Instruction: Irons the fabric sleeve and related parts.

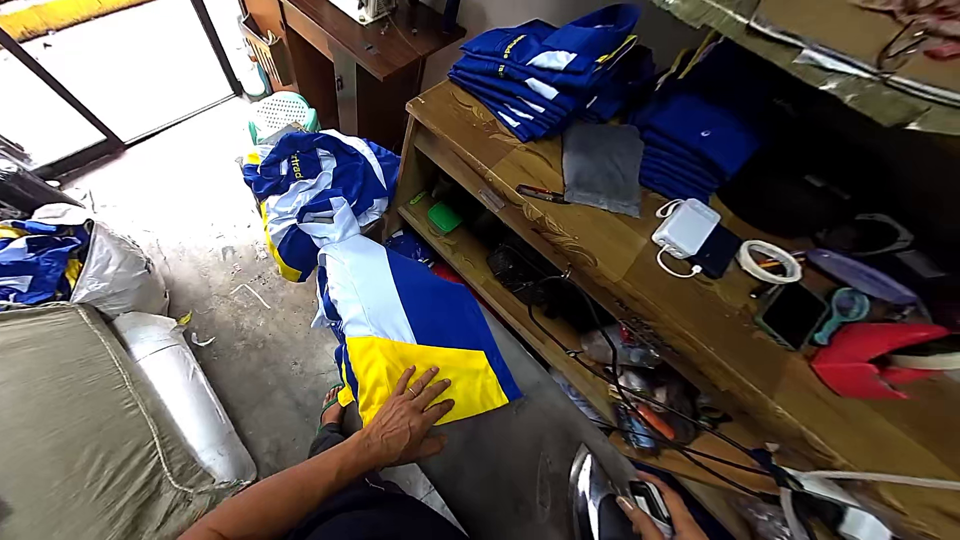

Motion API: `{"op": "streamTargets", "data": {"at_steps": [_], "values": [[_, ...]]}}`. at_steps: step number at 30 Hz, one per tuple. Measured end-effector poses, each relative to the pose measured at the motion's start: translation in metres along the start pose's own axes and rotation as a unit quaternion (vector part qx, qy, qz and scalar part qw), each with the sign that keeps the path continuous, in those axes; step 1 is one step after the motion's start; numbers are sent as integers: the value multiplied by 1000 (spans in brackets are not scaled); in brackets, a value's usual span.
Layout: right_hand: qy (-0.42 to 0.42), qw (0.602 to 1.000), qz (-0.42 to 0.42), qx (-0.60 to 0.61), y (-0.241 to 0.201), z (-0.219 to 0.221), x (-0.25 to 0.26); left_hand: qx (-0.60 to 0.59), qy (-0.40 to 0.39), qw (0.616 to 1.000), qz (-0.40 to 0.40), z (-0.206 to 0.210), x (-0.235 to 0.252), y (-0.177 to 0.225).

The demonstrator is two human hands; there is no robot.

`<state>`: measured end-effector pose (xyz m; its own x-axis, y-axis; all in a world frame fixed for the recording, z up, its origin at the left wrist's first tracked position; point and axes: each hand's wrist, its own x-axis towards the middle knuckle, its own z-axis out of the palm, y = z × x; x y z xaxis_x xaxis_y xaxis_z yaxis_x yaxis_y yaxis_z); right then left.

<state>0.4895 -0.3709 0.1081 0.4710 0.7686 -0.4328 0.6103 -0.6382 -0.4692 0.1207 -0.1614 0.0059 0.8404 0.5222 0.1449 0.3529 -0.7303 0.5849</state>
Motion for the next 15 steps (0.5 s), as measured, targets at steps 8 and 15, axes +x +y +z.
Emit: {"op": "streamTargets", "data": {"at_steps": [8,15], "values": [[-3,984,-161,-75,-167,38,47,49,174,964,-197,-102,29,-107],[-126,952,-256,-111,-359,114,164,90,154,948,-264,-182,68,-225]]}}
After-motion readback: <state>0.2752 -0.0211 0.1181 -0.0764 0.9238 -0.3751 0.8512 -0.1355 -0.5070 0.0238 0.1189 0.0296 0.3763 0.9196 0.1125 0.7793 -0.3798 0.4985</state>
